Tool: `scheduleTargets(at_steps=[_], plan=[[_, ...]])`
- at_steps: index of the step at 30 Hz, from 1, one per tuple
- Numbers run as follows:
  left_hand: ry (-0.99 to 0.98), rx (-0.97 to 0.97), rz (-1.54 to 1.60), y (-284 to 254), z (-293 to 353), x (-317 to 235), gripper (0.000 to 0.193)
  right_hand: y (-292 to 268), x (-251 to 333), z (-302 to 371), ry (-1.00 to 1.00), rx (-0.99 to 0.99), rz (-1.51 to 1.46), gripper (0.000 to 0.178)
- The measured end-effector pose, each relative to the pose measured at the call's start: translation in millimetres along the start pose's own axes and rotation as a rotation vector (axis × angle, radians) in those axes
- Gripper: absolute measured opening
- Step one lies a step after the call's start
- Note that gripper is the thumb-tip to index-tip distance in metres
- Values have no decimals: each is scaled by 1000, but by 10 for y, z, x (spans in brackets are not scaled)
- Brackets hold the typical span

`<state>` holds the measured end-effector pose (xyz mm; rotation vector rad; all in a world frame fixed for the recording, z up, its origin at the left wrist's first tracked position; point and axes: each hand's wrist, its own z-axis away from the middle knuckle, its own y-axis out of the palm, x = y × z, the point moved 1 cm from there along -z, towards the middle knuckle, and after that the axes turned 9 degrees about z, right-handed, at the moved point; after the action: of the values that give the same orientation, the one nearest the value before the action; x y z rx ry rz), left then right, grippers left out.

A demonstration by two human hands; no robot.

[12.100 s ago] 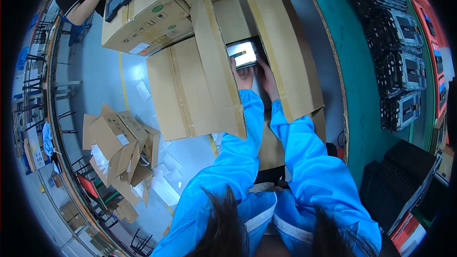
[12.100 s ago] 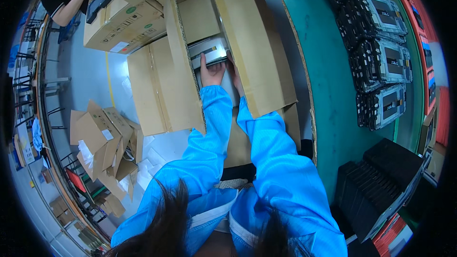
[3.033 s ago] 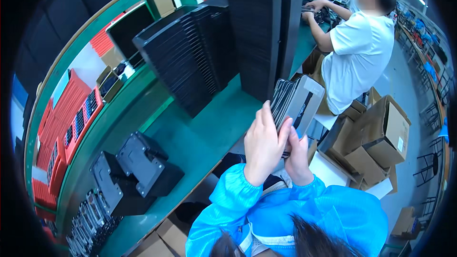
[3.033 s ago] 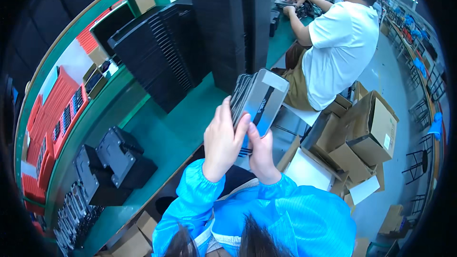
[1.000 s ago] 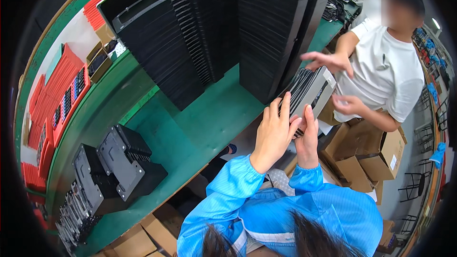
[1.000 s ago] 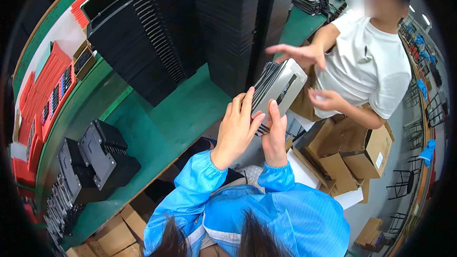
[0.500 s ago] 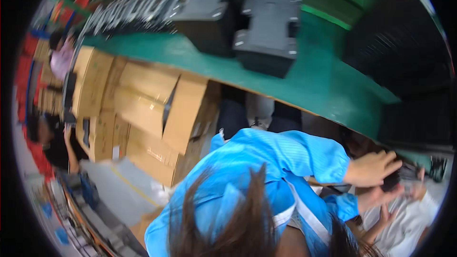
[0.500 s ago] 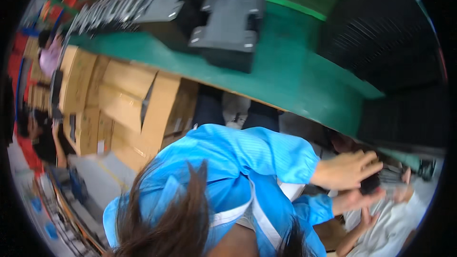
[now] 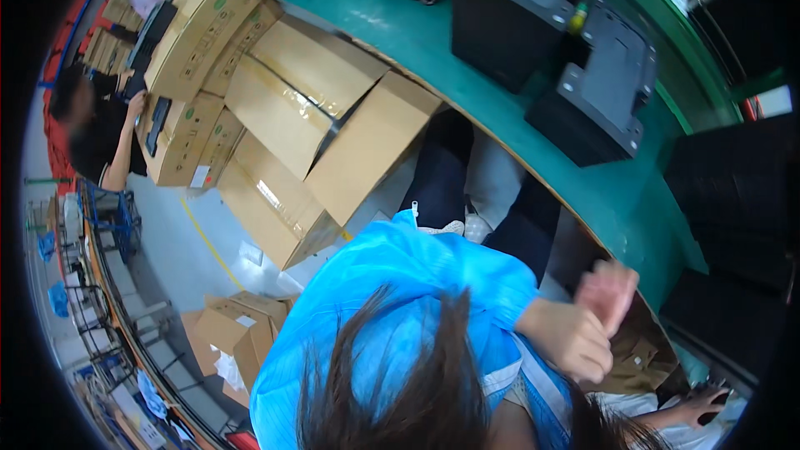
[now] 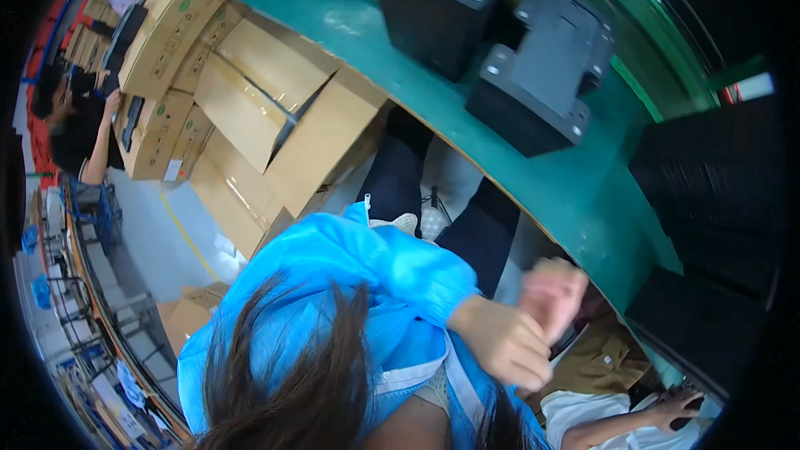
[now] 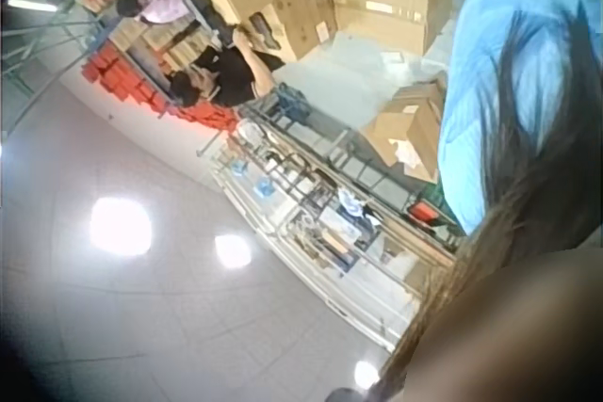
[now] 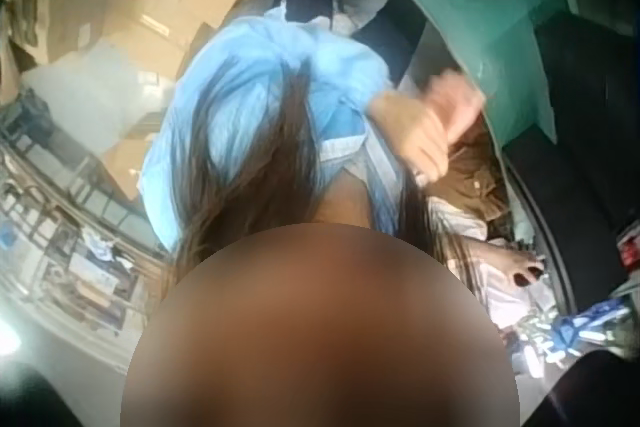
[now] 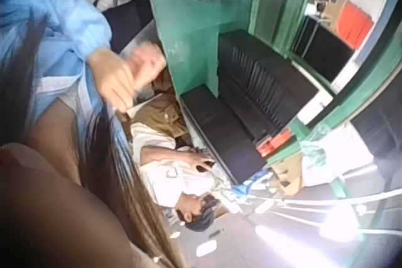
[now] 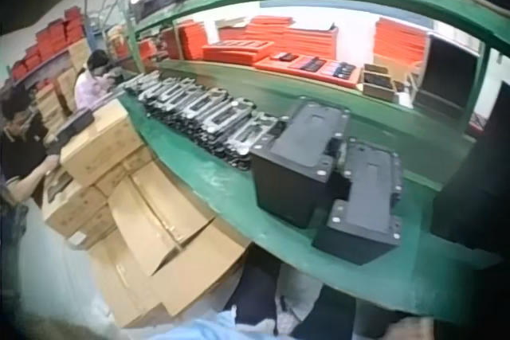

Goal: The worker assembles electronic units by inserting internal components into black plastic housings at a factory workstation.

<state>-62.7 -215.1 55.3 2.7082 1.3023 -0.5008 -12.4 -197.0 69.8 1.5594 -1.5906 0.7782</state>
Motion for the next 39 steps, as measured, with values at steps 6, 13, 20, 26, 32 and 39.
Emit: scheduleTargets(at_steps=[6,13,20,26,32,39], plan=[[-466,-261,-631,-1907,763,-898,13,1265,-729,-263,983,484,-326,43],[-411,-2179,957,-2764,2177,-1338,37,3221,-2387,-96,1574,661,-531,34],[-121,-2205,638,-2943,2507,-1179,56,3595,-2791,153,1405,289,-649,39],[-139,-2004,210,-3218,2341,-1148,53,3903,-2828,-408,882,634,-279,52],[-92,-2146,-562,-3909,2291,-958,43,4668,-3409,-463,900,635,-291,49],[-3,-2365,-929,-4375,3231,-955,48,5157,-3895,-347,976,949,14,43]])
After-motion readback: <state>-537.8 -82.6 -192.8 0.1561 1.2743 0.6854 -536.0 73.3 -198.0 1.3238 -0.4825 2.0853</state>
